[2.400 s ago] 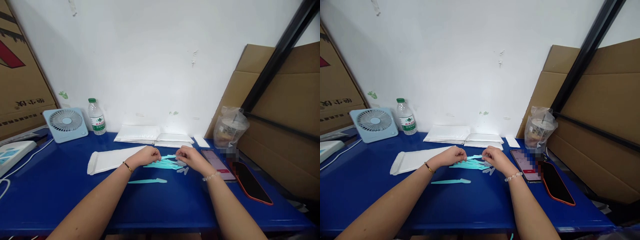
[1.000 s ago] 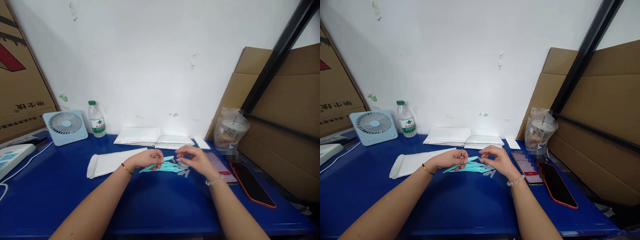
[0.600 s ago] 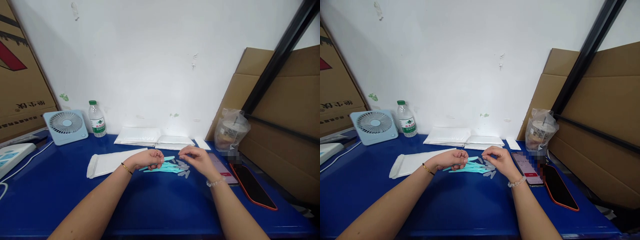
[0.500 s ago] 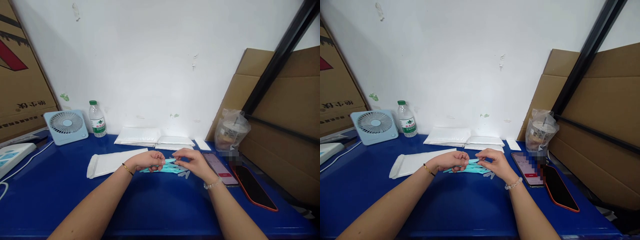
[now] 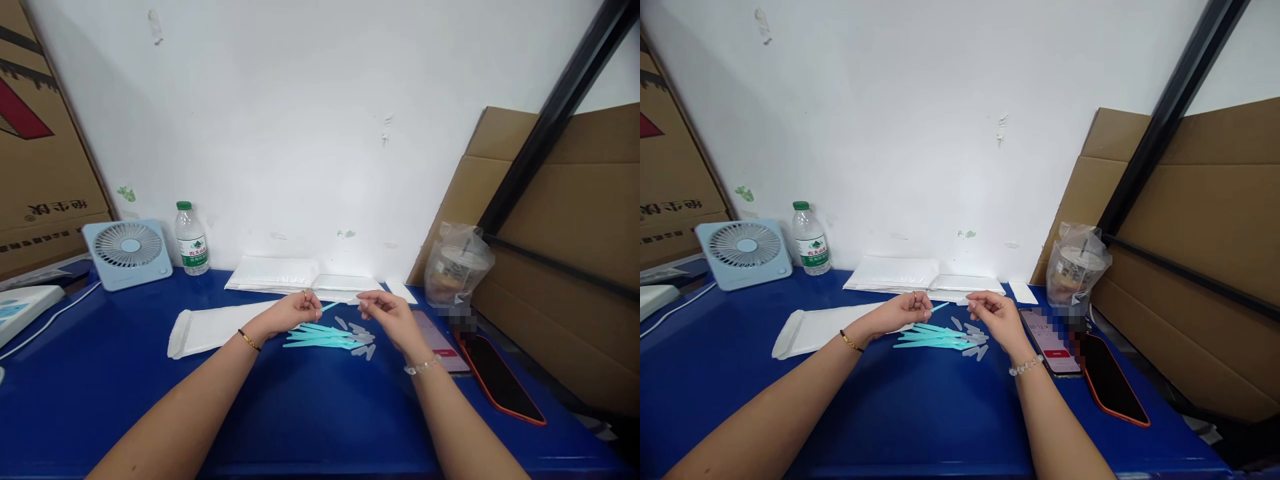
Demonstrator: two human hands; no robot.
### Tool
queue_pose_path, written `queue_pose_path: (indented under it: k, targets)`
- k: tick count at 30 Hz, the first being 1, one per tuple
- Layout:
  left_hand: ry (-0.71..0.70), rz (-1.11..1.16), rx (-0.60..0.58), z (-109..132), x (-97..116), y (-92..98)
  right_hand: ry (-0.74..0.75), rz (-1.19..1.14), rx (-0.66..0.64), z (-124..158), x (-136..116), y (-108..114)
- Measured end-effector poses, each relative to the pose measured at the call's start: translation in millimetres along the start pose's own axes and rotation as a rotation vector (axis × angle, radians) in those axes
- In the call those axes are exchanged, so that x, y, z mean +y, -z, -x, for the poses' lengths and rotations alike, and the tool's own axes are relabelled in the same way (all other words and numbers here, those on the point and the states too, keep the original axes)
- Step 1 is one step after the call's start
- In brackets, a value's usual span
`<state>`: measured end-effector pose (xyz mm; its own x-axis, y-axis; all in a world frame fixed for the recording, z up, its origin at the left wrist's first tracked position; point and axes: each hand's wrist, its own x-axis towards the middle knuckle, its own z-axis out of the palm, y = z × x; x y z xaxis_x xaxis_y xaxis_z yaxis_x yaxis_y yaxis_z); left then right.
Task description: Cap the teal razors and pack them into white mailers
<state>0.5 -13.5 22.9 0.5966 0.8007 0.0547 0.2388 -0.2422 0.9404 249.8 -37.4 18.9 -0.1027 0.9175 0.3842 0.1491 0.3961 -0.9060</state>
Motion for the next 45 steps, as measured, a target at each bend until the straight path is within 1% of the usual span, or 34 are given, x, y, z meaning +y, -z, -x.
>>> queue_pose_path:
  k: [3, 6, 8, 12, 15, 19, 24, 27, 33, 39, 42, 45]
  targets:
    - [-0.040, -0.137, 0.073, -2.7, -5.8, -2.5, -0.072, -0.100, -0.031, -1.4, 5.4, -5.1]
    - [-0.081, -0.288, 0.147, -3.5, -7.6, -4.2, -0.096, -0.102, -0.061, -1.1, 8.2, -7.7]
    - [-0.096, -0.338, 0.164, -3.0, -7.0, -4.5, -0.099, -0.086, -0.060, -0.6, 9.2, -8.8]
    - [-0.096, -0.363, 0.155, -1.9, -5.0, -4.5, -0.114, -0.094, -0.033, 0.2, 10.3, -10.5]
    - [-0.106, -0.363, 0.158, -1.5, -3.8, -5.2, -0.119, -0.106, -0.039, 0.4, 10.6, -11.6]
    - [-0.088, -0.325, 0.129, -1.0, -2.3, -5.7, -0.057, -0.096, -0.018, 0.4, 10.9, -10.5]
    - [-0.077, -0.295, 0.116, -1.0, -2.0, -4.6, -0.014, -0.047, -0.042, 0.4, 10.3, -6.4]
    - [-0.085, -0.310, 0.122, -1.2, -2.1, -4.9, -0.025, -0.039, -0.040, 0.9, 9.5, -7.8]
    - [-0.090, -0.339, 0.138, -1.2, -2.5, -6.5, -0.064, -0.035, -0.104, 1.6, 14.2, -14.2]
    - [-0.091, -0.360, 0.149, -0.9, -1.1, -7.5, -0.072, -0.046, -0.085, 1.6, 14.6, -16.3]
    - [-0.103, -0.365, 0.114, -0.2, 1.3, -8.9, -0.087, -0.039, -0.121, 2.6, 11.6, -20.1]
    - [-0.112, -0.363, 0.043, 0.9, 4.8, -9.3, -0.108, 0.000, -0.162, 4.0, 11.2, -23.1]
